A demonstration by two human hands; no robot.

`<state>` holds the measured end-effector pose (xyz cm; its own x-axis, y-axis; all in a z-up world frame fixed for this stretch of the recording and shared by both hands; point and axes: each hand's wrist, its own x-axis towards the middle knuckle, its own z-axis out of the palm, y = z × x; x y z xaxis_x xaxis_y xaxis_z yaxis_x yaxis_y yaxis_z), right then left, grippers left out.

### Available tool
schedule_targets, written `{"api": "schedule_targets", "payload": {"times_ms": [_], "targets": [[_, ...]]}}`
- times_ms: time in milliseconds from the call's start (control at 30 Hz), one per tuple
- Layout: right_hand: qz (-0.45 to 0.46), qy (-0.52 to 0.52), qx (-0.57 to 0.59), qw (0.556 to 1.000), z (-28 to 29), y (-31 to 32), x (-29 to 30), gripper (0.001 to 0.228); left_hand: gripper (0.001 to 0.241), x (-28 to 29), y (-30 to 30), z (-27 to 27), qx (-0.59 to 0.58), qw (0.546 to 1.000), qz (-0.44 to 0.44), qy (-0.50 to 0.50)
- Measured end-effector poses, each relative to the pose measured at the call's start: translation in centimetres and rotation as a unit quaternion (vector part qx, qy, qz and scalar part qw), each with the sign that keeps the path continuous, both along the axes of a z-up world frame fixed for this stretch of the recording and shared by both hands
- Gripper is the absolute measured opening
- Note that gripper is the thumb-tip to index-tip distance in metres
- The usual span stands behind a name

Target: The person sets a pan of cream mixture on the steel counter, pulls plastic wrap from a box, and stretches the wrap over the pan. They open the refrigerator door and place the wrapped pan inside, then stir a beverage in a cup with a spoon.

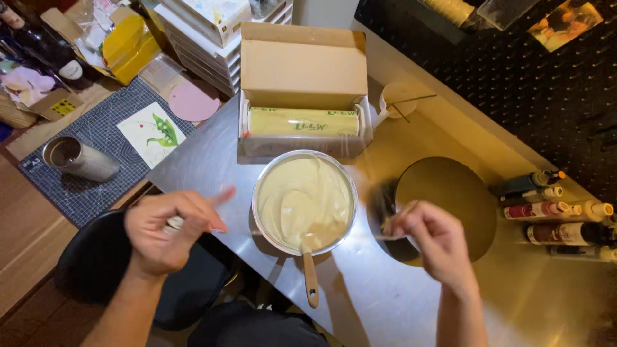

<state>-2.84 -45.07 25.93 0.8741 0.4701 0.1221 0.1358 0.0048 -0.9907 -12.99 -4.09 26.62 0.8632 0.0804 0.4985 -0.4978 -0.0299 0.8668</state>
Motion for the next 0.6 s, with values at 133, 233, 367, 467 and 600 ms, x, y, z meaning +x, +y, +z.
{"api": "schedule_targets", "payload": {"times_ms": [133,233,367,467,600], "targets": [[-0.019,0.070,-0.133,0.988,-7.2,-0.2,-4.6,0.025,0.026,-4.0,-1.9,-12.1,-0.127,0.975,-0.021,0.182],[-0.081,-0.050,-0.277,0.956,-12.3,0.2,-6.3,0.021,0.026,-5.0,-3.8,-17.8,-0.030,0.972,-0.014,0.232],[-0.118,-0.187,-0.411,0.884,-19.2,1.0,-7.9,0.018,0.020,-5.3,-6.2,-22.0,0.190,0.948,0.024,0.253],[-0.125,-0.129,-0.338,0.924,-20.2,2.6,-7.8,0.013,0.020,-4.8,-7.0,-25.3,0.212,0.950,0.060,0.220],[-0.162,0.162,-0.088,0.969,-25.6,2.6,-7.1,0.027,0.023,-3.6,-8.1,-29.7,0.224,0.927,0.099,0.283]]}}
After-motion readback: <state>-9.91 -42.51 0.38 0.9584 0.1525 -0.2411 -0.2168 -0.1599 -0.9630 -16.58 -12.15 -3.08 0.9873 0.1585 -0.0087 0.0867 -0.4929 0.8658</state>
